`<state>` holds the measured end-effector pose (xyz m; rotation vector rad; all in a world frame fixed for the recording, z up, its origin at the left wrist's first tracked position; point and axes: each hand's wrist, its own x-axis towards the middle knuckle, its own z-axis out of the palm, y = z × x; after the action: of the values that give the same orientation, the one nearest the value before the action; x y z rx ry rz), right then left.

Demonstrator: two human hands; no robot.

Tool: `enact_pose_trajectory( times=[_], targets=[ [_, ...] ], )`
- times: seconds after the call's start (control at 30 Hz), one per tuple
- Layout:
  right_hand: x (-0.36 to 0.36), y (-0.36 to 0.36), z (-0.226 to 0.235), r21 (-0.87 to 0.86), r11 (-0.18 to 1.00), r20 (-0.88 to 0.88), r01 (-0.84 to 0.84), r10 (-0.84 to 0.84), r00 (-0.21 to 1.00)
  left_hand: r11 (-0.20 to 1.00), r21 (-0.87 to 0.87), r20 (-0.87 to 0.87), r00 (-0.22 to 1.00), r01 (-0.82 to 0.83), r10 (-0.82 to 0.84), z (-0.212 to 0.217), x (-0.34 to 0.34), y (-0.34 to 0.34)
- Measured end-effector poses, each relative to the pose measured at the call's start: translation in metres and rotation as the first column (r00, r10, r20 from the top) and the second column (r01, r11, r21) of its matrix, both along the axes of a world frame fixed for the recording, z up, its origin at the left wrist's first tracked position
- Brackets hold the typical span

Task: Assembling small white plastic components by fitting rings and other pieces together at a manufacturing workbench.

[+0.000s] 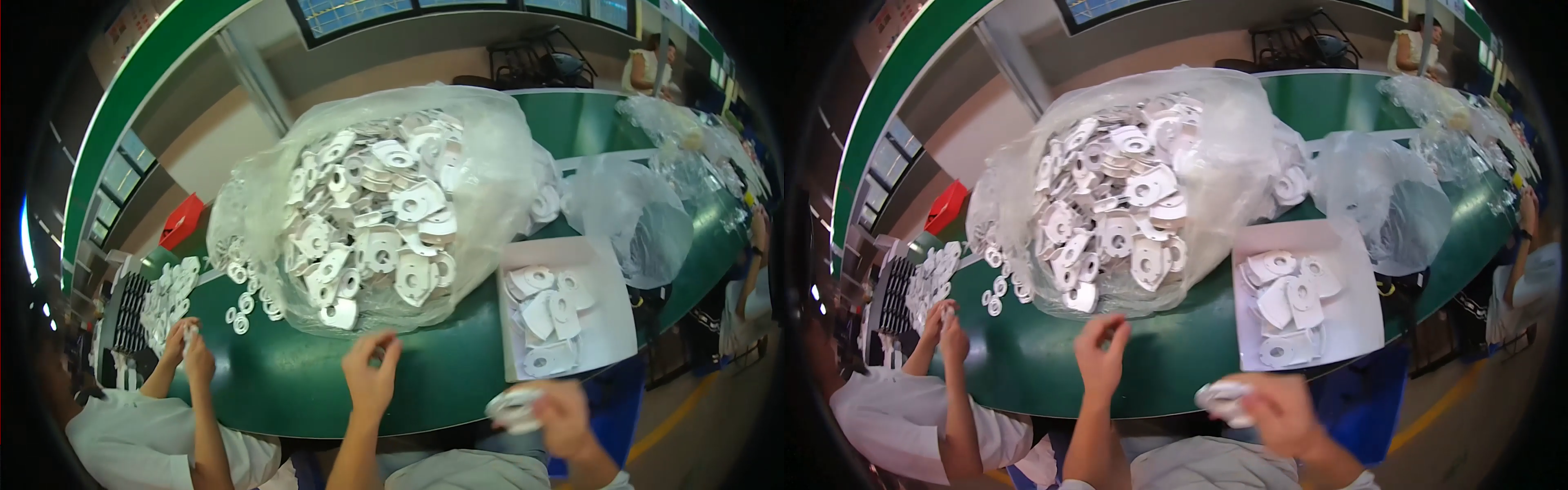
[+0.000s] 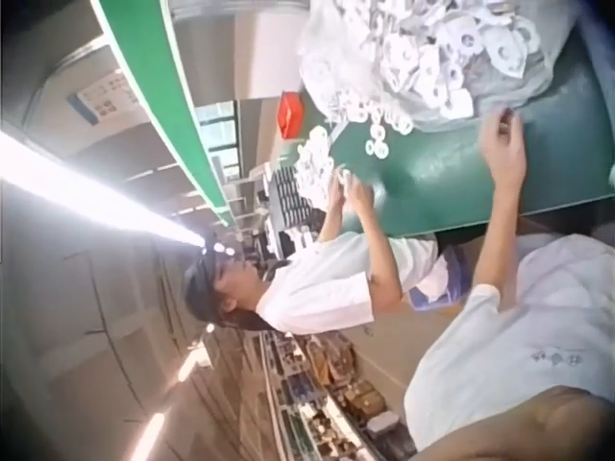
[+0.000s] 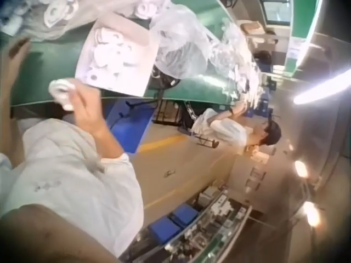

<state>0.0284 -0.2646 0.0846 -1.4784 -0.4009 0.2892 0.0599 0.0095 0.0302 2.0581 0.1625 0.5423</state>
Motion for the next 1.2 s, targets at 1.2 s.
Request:
enact_pose_trajectory(
  times=[1.2],
  targets=[
    [0.361, -0.149, -0.074, -0.72, 0.029, 0.684, 0.693, 0.193, 0.703, 0.921, 0.323, 0.165, 0.971, -0.219, 0.173, -0.014, 0.081, 0.02]
  ],
)
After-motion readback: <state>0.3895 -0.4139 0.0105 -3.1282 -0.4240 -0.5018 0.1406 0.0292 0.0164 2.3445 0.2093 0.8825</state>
